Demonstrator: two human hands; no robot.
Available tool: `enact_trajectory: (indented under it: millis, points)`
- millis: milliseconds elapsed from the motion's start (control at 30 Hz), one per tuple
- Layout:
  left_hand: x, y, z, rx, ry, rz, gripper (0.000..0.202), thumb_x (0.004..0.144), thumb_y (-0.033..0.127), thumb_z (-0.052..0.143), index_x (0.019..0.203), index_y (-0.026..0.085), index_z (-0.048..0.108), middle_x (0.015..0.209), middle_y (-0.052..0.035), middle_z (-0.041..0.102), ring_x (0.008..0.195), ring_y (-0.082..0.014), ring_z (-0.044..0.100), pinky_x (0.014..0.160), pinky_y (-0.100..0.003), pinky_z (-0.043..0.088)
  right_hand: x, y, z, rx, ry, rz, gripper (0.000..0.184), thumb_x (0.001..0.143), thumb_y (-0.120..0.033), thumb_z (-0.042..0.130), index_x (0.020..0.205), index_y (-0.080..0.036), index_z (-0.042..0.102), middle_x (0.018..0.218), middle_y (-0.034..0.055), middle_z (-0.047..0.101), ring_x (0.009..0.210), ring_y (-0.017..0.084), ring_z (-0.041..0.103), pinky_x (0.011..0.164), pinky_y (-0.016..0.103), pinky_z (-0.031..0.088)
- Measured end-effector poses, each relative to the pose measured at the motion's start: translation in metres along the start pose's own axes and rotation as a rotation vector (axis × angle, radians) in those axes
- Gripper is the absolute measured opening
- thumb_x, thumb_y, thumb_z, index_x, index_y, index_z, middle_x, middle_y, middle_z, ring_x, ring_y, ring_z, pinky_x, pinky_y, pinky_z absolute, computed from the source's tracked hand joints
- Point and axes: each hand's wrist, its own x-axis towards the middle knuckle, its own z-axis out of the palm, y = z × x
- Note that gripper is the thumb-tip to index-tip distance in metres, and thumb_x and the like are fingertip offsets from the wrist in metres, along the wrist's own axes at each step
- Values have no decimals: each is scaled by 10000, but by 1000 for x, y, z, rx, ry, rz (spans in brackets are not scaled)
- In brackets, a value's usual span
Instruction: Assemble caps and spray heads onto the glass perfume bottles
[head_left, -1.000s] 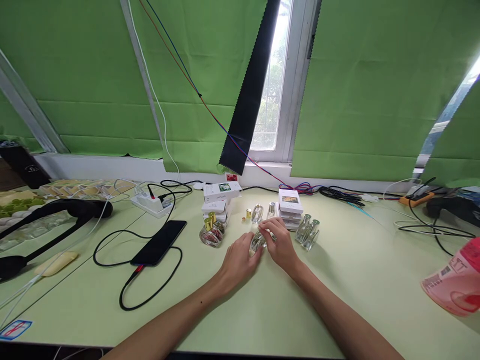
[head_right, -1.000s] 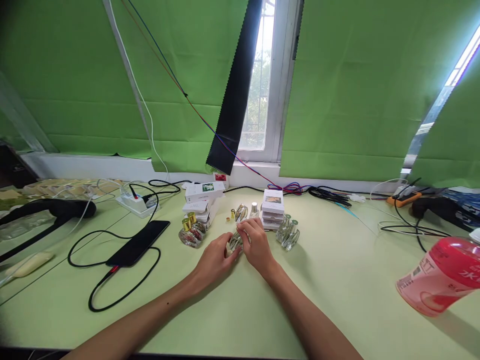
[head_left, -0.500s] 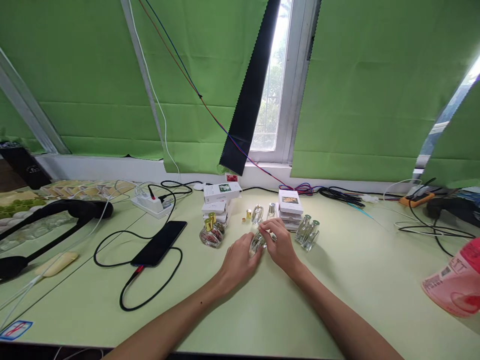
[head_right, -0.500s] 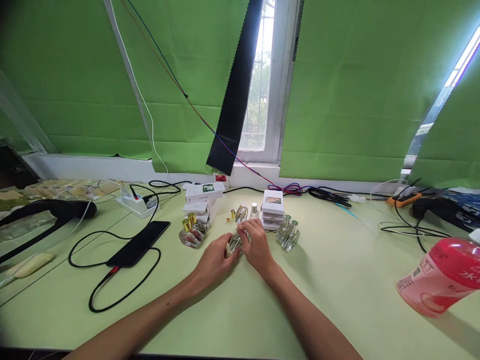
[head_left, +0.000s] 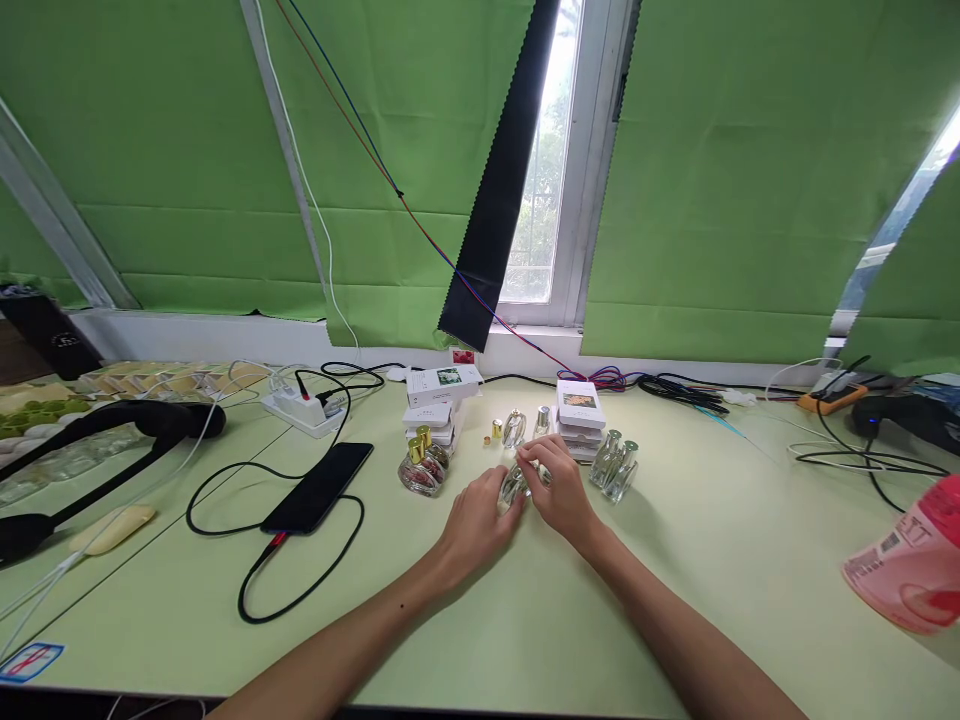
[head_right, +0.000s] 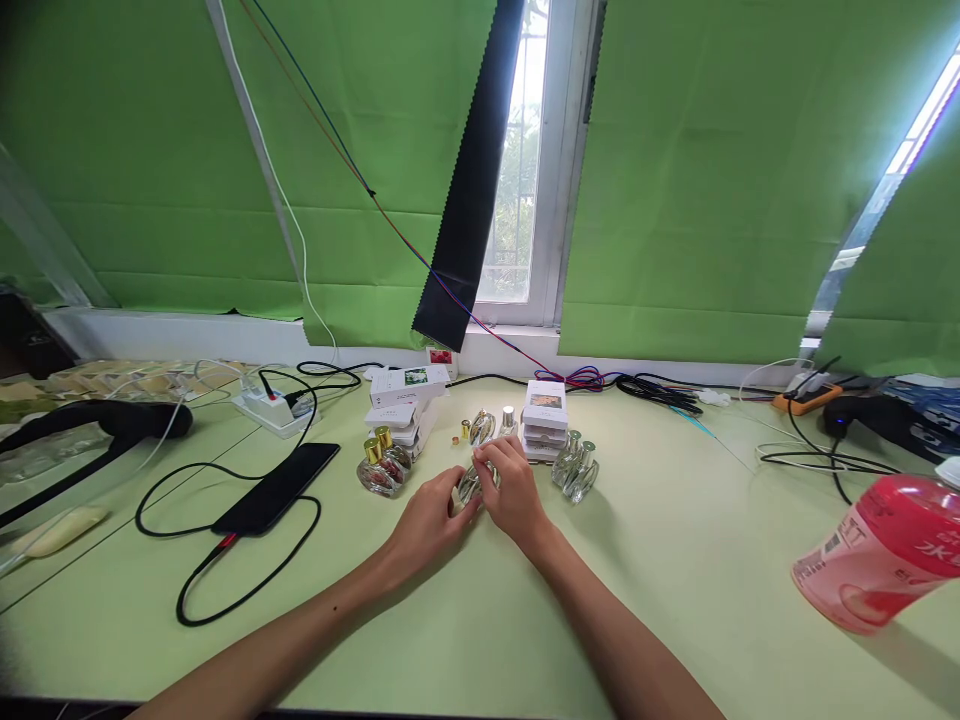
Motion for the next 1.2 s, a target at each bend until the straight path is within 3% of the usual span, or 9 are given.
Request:
enact_trajectory:
  millis: [1200]
  points:
    - [1,-3,1,8,4,11,189,947,380,502,935,198,552,844,-54,675,707,-220,633,577,-292,359,0,-4,1,20,31,42,182,962,-129,548,822,-234,597,877,48,692,855,223,583,742,358,497]
